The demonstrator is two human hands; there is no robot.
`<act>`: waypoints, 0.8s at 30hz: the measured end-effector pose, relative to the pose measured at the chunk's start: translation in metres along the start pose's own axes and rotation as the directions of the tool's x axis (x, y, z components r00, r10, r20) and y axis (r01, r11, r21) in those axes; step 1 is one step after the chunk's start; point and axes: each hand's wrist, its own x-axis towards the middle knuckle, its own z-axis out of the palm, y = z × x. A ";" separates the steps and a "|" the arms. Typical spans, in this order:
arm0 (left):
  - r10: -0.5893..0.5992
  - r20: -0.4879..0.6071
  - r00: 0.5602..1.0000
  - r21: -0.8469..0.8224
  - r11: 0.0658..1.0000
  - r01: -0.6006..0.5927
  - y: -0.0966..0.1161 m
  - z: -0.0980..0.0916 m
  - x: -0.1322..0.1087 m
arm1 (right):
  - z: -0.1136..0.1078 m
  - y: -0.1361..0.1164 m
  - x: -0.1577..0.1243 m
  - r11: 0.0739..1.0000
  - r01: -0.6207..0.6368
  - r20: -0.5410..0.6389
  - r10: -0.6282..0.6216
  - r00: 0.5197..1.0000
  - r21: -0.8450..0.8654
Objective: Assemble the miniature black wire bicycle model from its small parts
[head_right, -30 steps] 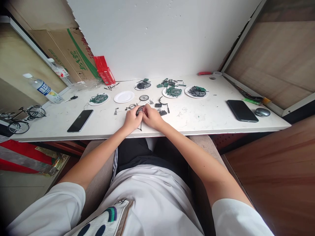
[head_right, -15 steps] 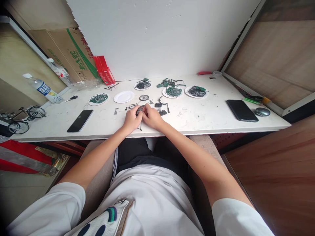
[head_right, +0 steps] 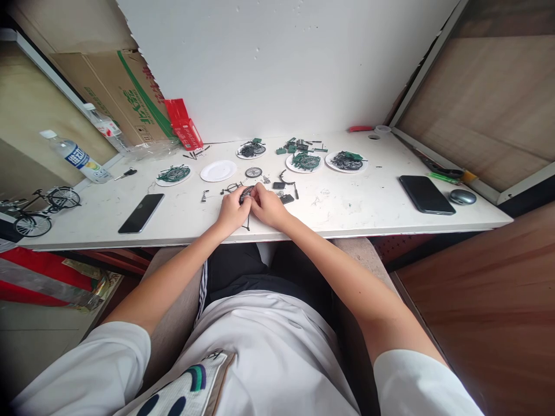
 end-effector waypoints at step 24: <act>0.018 -0.011 1.000 -0.005 1.000 -0.018 -0.004 0.001 0.000 | 0.000 -0.001 -0.001 1.000 0.007 -0.003 -0.007 1.000 0.014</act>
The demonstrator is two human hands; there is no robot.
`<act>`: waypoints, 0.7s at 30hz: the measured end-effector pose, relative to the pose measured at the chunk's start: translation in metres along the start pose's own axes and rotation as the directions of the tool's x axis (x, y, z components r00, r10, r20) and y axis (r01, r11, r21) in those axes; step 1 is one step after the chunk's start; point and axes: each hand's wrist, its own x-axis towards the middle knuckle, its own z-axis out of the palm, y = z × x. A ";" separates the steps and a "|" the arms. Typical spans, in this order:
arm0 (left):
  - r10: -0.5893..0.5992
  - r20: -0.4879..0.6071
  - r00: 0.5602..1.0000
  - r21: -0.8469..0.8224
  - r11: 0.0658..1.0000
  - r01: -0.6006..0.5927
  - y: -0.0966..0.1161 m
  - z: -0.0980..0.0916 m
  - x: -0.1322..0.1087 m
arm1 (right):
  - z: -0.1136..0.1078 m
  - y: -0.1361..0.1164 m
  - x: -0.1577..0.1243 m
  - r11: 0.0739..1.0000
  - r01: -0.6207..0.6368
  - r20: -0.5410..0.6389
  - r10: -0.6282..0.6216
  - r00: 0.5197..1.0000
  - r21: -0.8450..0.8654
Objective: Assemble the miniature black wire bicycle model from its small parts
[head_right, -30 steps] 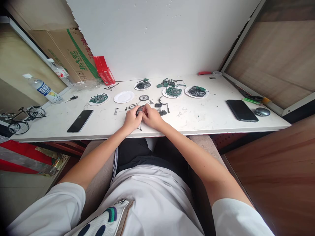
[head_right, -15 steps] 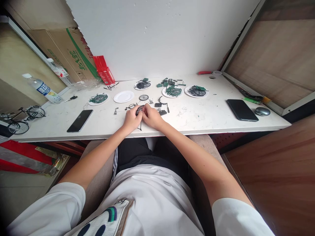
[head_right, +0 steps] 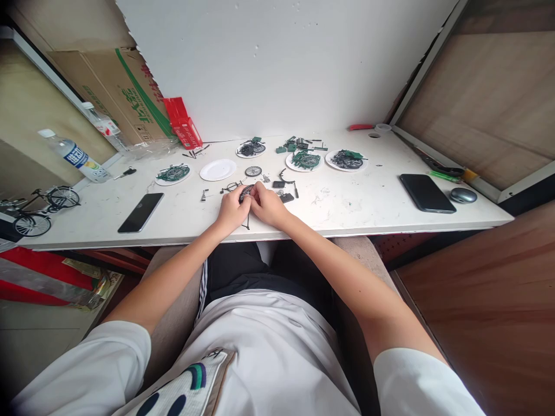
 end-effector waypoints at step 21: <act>-0.018 0.017 1.000 -0.003 1.000 0.018 0.003 -0.003 0.000 | 0.001 0.001 0.001 1.000 0.008 -0.003 -0.008 1.000 -0.022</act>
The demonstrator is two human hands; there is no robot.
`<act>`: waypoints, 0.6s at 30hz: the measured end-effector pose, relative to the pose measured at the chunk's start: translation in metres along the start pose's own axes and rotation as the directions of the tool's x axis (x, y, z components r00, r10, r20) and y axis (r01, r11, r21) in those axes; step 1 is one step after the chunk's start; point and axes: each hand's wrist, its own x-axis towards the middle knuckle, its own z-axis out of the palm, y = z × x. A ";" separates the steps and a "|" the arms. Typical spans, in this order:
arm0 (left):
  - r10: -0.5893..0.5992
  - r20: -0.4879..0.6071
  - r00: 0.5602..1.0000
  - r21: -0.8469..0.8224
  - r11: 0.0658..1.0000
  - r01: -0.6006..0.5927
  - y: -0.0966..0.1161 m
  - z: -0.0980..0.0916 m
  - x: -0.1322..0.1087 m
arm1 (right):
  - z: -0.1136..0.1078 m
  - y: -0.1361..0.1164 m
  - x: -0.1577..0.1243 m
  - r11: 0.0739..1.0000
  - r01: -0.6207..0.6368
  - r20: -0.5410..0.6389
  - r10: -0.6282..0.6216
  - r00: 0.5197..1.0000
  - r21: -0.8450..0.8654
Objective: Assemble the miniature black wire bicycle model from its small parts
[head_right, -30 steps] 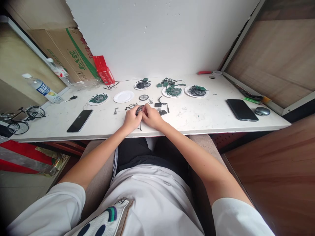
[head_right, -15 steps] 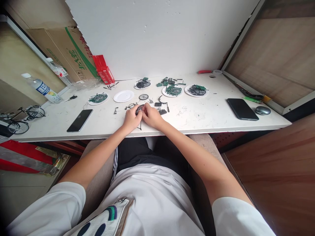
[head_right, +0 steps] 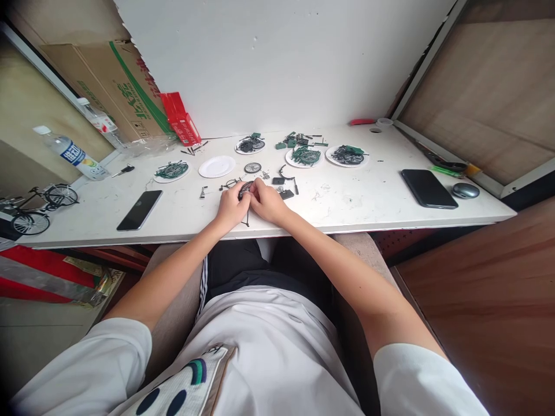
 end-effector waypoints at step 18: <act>0.005 -0.007 1.000 -0.003 1.000 -0.005 0.000 0.000 0.000 | 0.000 0.001 0.000 1.000 0.002 0.006 -0.002 1.000 0.003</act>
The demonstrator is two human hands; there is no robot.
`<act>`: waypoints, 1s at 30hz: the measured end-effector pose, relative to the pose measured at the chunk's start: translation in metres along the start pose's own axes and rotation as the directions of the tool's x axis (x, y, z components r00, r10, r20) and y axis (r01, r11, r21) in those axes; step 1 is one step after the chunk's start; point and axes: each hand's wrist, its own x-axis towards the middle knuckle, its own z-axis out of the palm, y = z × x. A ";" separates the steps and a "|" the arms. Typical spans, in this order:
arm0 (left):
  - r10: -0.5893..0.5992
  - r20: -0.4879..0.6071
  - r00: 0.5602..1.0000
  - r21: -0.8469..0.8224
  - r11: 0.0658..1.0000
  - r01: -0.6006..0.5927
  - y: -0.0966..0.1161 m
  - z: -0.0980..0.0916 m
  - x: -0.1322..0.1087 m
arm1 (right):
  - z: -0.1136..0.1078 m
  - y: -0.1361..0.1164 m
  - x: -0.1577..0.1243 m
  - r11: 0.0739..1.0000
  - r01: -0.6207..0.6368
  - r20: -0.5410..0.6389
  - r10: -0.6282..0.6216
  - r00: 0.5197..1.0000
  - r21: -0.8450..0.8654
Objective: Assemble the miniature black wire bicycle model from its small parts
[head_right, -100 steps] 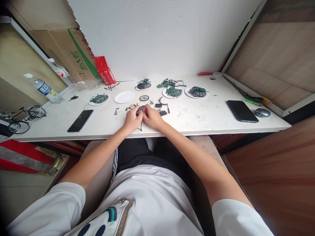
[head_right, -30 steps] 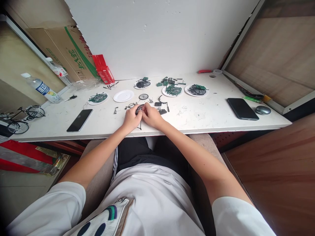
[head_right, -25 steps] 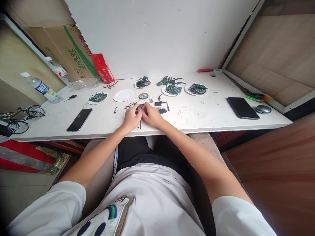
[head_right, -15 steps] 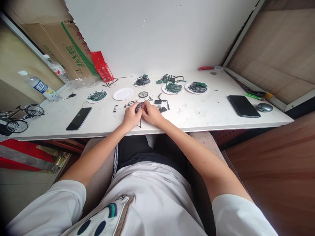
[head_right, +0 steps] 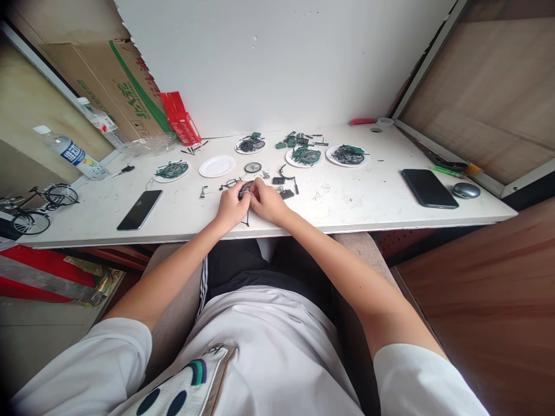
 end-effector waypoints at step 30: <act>0.000 0.003 1.000 -0.005 1.000 0.000 -0.002 0.001 0.000 | 0.000 -0.001 0.000 1.000 -0.014 0.004 0.014 1.000 0.009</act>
